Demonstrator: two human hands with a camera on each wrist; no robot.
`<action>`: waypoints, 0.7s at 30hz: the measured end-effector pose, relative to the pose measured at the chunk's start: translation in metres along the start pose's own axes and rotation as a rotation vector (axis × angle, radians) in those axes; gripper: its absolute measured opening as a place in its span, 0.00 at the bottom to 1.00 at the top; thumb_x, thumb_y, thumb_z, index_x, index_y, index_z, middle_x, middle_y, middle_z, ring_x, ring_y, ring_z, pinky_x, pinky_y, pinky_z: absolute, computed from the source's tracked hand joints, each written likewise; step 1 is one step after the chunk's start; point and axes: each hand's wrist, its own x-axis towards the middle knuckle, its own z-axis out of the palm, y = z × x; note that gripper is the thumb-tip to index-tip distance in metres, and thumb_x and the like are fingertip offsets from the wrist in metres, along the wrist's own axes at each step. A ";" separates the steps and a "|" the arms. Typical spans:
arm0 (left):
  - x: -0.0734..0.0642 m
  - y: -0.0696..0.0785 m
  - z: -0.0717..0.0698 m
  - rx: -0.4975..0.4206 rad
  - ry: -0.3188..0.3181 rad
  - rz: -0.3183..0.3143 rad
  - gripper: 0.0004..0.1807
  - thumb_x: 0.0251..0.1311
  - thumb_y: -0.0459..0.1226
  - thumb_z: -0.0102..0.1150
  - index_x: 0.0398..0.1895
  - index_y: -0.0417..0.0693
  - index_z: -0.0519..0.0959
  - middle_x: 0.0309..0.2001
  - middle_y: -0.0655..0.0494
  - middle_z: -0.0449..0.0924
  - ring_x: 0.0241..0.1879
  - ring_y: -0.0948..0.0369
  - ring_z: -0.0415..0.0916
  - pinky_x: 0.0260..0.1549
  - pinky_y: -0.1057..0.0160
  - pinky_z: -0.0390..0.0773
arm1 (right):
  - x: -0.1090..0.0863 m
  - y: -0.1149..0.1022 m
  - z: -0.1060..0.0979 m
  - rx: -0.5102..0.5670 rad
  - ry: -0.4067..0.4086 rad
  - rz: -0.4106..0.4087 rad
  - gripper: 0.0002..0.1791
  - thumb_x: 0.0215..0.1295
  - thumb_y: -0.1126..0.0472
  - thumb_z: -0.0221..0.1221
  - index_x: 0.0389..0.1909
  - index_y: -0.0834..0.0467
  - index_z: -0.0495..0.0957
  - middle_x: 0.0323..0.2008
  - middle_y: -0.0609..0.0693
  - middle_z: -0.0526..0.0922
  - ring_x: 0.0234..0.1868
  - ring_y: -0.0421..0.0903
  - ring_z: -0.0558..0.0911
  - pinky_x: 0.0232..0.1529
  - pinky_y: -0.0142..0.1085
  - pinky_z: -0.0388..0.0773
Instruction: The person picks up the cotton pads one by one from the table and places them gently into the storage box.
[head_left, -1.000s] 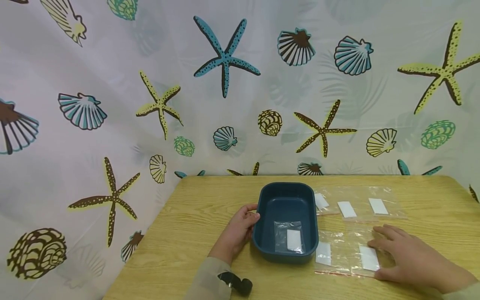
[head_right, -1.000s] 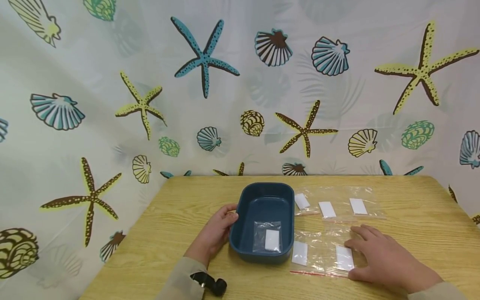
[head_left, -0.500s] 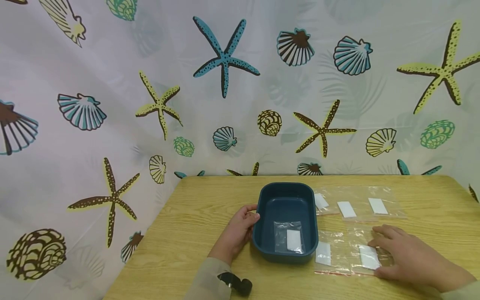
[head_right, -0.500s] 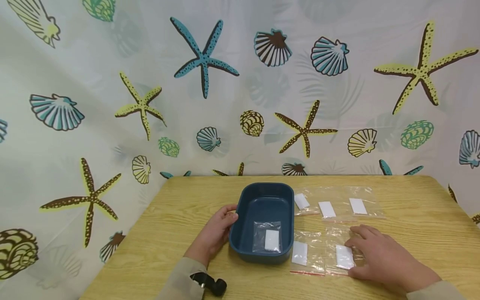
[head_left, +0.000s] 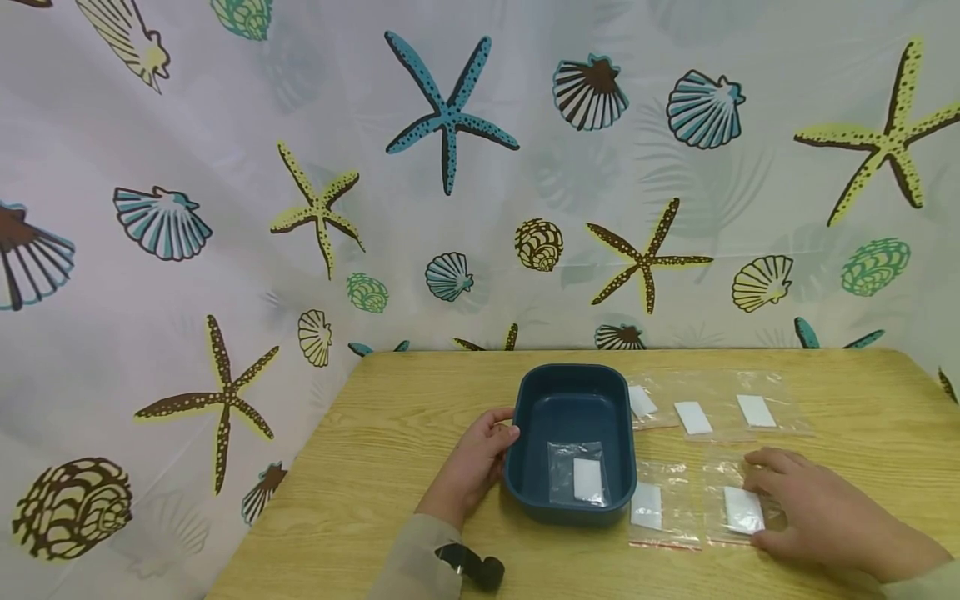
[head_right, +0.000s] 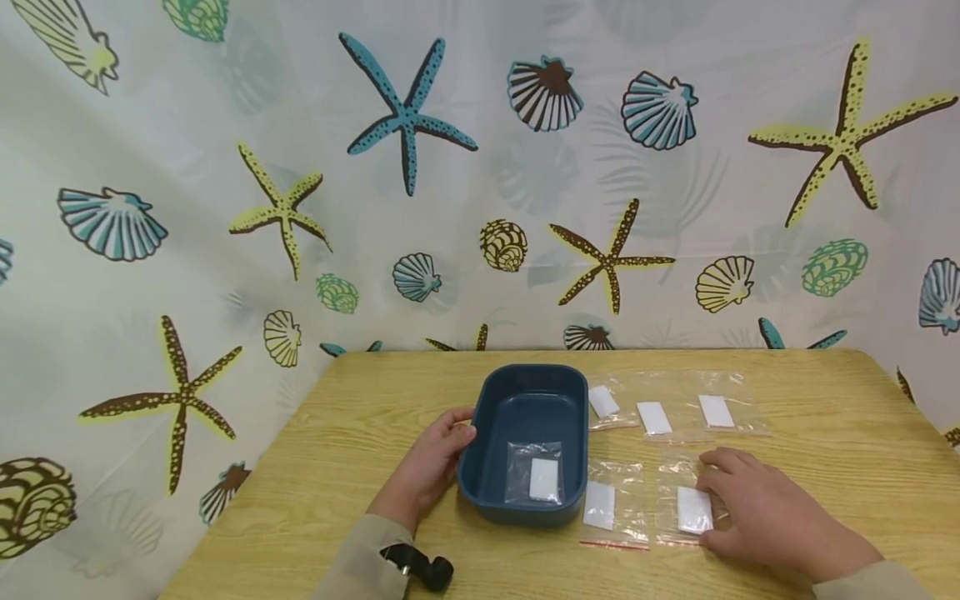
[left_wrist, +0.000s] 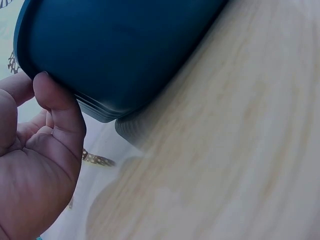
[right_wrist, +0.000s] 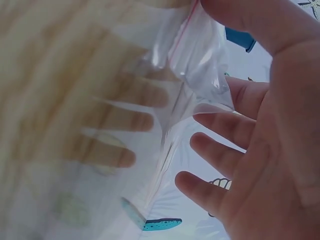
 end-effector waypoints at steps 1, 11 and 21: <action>0.000 0.000 0.000 0.001 0.001 0.000 0.23 0.77 0.35 0.51 0.70 0.40 0.64 0.43 0.48 0.75 0.33 0.60 0.75 0.32 0.64 0.79 | 0.000 0.000 0.000 0.000 0.004 -0.001 0.31 0.47 0.37 0.74 0.48 0.52 0.83 0.60 0.58 0.75 0.60 0.61 0.75 0.55 0.59 0.75; 0.001 -0.001 0.001 0.000 -0.006 0.009 0.23 0.78 0.35 0.49 0.71 0.40 0.63 0.41 0.49 0.75 0.32 0.60 0.75 0.31 0.64 0.79 | 0.002 0.001 -0.009 0.020 0.045 0.027 0.27 0.46 0.38 0.75 0.42 0.49 0.82 0.61 0.60 0.75 0.57 0.61 0.78 0.52 0.58 0.78; 0.002 -0.002 -0.001 0.001 -0.004 0.009 0.23 0.77 0.34 0.49 0.71 0.40 0.63 0.41 0.50 0.75 0.32 0.61 0.74 0.31 0.64 0.78 | 0.006 -0.002 -0.022 0.011 0.120 -0.001 0.25 0.48 0.40 0.76 0.41 0.50 0.82 0.61 0.60 0.74 0.57 0.63 0.78 0.52 0.58 0.77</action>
